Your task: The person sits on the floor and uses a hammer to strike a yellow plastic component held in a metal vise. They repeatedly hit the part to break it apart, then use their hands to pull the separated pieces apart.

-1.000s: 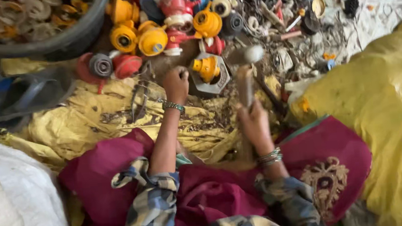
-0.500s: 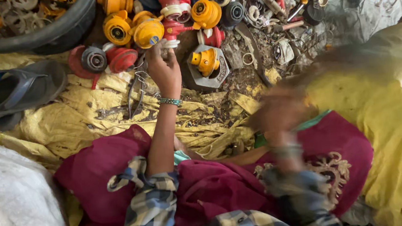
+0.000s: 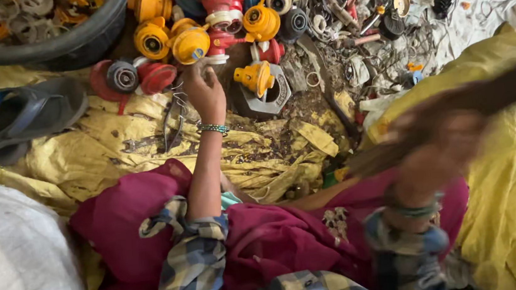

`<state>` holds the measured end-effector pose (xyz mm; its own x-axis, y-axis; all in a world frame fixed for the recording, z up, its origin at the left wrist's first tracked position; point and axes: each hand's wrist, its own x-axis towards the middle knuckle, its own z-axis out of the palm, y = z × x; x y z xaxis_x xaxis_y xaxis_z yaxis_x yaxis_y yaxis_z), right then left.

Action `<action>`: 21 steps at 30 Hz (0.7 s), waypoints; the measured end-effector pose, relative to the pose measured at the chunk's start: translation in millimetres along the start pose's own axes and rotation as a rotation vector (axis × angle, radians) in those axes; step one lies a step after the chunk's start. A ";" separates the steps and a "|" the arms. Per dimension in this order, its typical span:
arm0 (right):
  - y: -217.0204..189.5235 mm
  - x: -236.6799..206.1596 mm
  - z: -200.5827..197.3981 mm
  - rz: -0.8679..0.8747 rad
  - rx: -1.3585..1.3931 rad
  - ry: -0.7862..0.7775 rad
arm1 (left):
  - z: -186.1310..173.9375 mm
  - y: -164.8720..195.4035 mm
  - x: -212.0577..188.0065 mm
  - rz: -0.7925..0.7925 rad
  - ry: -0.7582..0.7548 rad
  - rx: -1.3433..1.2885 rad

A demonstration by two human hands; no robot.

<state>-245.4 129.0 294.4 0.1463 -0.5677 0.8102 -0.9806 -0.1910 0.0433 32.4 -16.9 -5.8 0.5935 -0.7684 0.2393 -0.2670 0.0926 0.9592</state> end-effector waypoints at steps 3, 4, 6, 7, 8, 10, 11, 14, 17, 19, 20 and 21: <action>-0.8 30.2 -13.6 0.193 1.076 0.048 | 16.4 -17.5 -5.2 0.076 -0.230 0.270; -2.3 33.9 -18.4 0.247 1.178 0.023 | 24.3 -23.0 -10.8 0.139 -0.287 0.165; -10.5 29.7 -25.9 0.360 1.374 -0.031 | 40.0 -32.0 -23.1 0.261 -0.405 -0.049; -15.0 25.5 -29.8 0.420 1.465 -0.056 | 44.4 -36.1 -26.8 0.172 -0.440 -0.074; -20.9 20.0 -29.3 0.509 1.512 -0.075 | 46.9 -38.7 -29.3 0.087 -0.480 -0.099; -32.2 9.4 -25.6 0.720 1.560 -0.104 | 47.2 -38.1 -30.9 0.044 -0.496 -0.122; -37.0 5.0 -21.6 0.838 1.557 -0.118 | 45.0 -34.6 -30.4 0.086 -0.469 -0.121; -51.4 -12.7 1.3 0.669 1.127 -0.200 | 34.3 -12.1 -26.2 0.032 -0.510 -0.092; -55.9 -35.2 28.1 0.696 1.048 -0.374 | 26.2 19.5 -29.3 0.083 -0.606 -0.037; -54.1 -52.5 46.4 0.684 0.991 -0.472 | 19.9 34.4 -31.1 0.169 -0.627 0.016; -52.5 -61.0 56.3 0.667 0.963 -0.509 | 16.6 39.4 -32.2 0.205 -0.616 0.047; -50.7 -69.5 66.0 0.651 0.935 -0.547 | 13.6 42.4 -32.5 0.240 -0.606 0.079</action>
<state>-197.3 125.3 197.3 -0.0737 -0.9828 0.1694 -0.4577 -0.1176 -0.8813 -8.5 3.4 25.1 -0.0158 -0.9551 0.2960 -0.4075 0.2764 0.8704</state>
